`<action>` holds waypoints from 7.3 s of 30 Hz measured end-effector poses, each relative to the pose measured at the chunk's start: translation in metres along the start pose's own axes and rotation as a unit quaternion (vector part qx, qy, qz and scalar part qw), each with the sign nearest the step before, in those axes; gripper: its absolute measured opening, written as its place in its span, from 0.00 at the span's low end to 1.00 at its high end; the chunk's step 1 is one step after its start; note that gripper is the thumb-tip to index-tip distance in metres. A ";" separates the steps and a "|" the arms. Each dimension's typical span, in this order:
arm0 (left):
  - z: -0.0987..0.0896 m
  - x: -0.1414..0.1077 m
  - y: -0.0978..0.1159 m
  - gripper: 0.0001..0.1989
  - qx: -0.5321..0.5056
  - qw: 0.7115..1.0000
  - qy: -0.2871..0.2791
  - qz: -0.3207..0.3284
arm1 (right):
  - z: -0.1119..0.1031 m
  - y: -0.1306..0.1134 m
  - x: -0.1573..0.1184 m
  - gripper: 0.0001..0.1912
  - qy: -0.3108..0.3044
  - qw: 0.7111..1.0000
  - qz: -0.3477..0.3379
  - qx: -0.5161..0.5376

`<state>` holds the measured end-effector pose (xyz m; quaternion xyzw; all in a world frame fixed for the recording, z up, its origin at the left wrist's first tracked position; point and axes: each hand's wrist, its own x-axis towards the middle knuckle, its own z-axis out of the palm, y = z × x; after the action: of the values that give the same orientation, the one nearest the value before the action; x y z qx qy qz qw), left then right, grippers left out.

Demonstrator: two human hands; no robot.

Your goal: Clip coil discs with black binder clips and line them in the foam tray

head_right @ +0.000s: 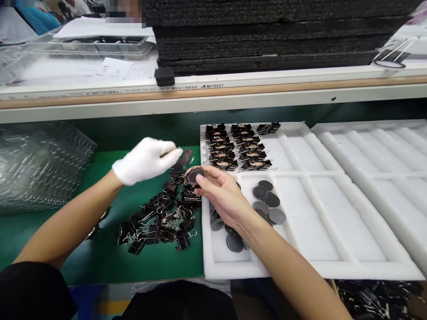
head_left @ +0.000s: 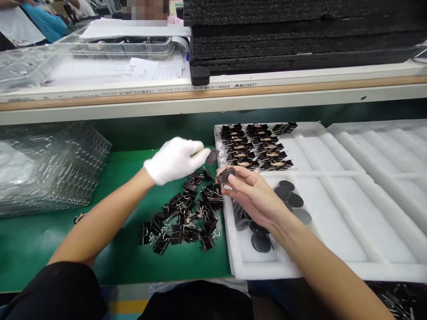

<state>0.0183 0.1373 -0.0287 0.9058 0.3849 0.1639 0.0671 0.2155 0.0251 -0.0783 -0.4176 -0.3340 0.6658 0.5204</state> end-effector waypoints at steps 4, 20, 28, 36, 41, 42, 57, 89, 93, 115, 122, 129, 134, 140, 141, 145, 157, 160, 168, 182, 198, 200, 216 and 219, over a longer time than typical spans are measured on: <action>-0.005 -0.053 0.012 0.22 -0.127 0.991 0.024 -0.024 | 0.009 0.009 -0.005 0.12 -0.078 0.997 -0.019 -0.010; 0.000 -0.107 0.010 0.22 -0.136 0.979 -0.143 -0.043 | 0.016 0.015 -0.015 0.07 -0.171 0.968 -0.028 -0.182; 0.007 -0.108 0.014 0.19 -0.128 0.987 -0.079 -0.055 | 0.015 0.012 -0.012 0.08 -0.114 0.984 -0.037 -0.131; 0.009 -0.103 0.014 0.21 -0.256 0.955 -0.123 -0.085 | 0.020 0.022 -0.003 0.15 0.010 0.997 0.038 0.063; 0.012 -0.103 0.015 0.20 -0.298 0.935 -0.155 -0.118 | 0.023 0.027 -0.005 0.19 0.014 0.999 0.015 0.027; 0.013 -0.103 0.016 0.19 -0.302 0.932 -0.160 -0.124 | 0.023 0.027 -0.005 0.19 0.020 1.000 0.001 0.020; 0.020 -0.102 0.022 0.22 -0.311 0.920 -0.174 -0.161 | 0.014 0.033 -0.004 0.16 0.015 0.995 -0.051 -0.079; 0.022 -0.065 -0.038 0.18 0.100 0.992 0.064 -0.041 | 0.010 0.020 -0.007 0.12 -0.006 0.999 0.022 -0.043; 0.013 -0.070 -0.025 0.15 -0.110 0.983 0.057 -0.133 | 0.011 0.021 -0.008 0.09 -0.057 0.989 -0.031 -0.132; 0.002 -0.079 0.013 0.17 -0.431 0.876 -0.028 -0.213 | 0.018 0.015 -0.020 0.07 -0.122 0.964 -0.094 -0.216; 0.004 -0.092 0.009 0.20 -0.231 0.970 -0.071 -0.023 | 0.015 0.010 -0.020 0.06 -0.160 0.939 -0.117 -0.280; 0.006 -0.093 0.019 0.22 -0.155 0.985 -0.059 -0.056 | 0.010 0.008 -0.019 0.05 -0.162 0.936 -0.106 -0.294; 0.000 -0.087 0.016 0.18 -0.179 0.977 -0.062 -0.094 | 0.007 0.005 -0.014 0.05 -0.095 0.955 -0.116 -0.255; -0.006 -0.087 0.012 0.19 -0.241 0.964 -0.070 -0.083 | 0.003 -0.002 -0.009 0.09 -0.037 0.940 -0.114 -0.319; -0.007 -0.088 0.012 0.19 -0.262 0.957 -0.086 -0.086 | 0.002 -0.004 -0.009 0.09 -0.039 0.937 -0.107 -0.329; -0.005 -0.090 0.014 0.18 -0.312 0.937 -0.135 -0.075 | -0.003 -0.009 -0.009 0.09 -0.069 0.929 -0.088 -0.354; 0.003 -0.094 0.020 0.22 -0.327 0.921 -0.198 -0.080 | -0.006 -0.010 -0.010 0.07 -0.130 0.905 -0.085 -0.396; 0.003 -0.092 0.019 0.21 -0.346 0.908 -0.213 -0.102 | -0.005 -0.009 -0.010 0.06 -0.134 0.908 -0.072 -0.389; 0.004 -0.087 0.012 0.24 -0.405 0.870 -0.237 -0.152 | -0.009 0.001 -0.011 0.17 -0.086 0.855 -0.203 -0.468; 0.009 -0.089 0.020 0.26 -0.382 0.879 -0.198 -0.208 | -0.009 -0.008 -0.018 0.51 -0.092 0.751 -0.303 -0.580; 0.007 -0.090 0.022 0.25 -0.224 0.948 -0.205 -0.091 | -0.004 -0.016 -0.012 0.16 -0.118 0.915 -0.024 -0.385; 0.008 -0.092 0.023 0.23 -0.202 0.954 -0.207 -0.080 | -0.005 -0.018 -0.012 0.19 -0.131 0.913 -0.006 -0.385; 0.001 -0.105 0.015 0.19 -0.100 0.985 -0.124 -0.067 | -0.138 -0.128 0.007 0.12 0.036 0.774 -0.213 -0.595; -0.002 -0.102 0.010 0.19 -0.094 0.985 -0.125 -0.073 | -0.210 -0.149 0.047 0.15 0.225 0.757 -0.193 -0.583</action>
<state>-0.0422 0.0572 -0.0498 0.8781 0.4216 0.0792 0.2117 0.4619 0.1081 -0.0466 -0.7048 -0.6039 0.1146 0.3541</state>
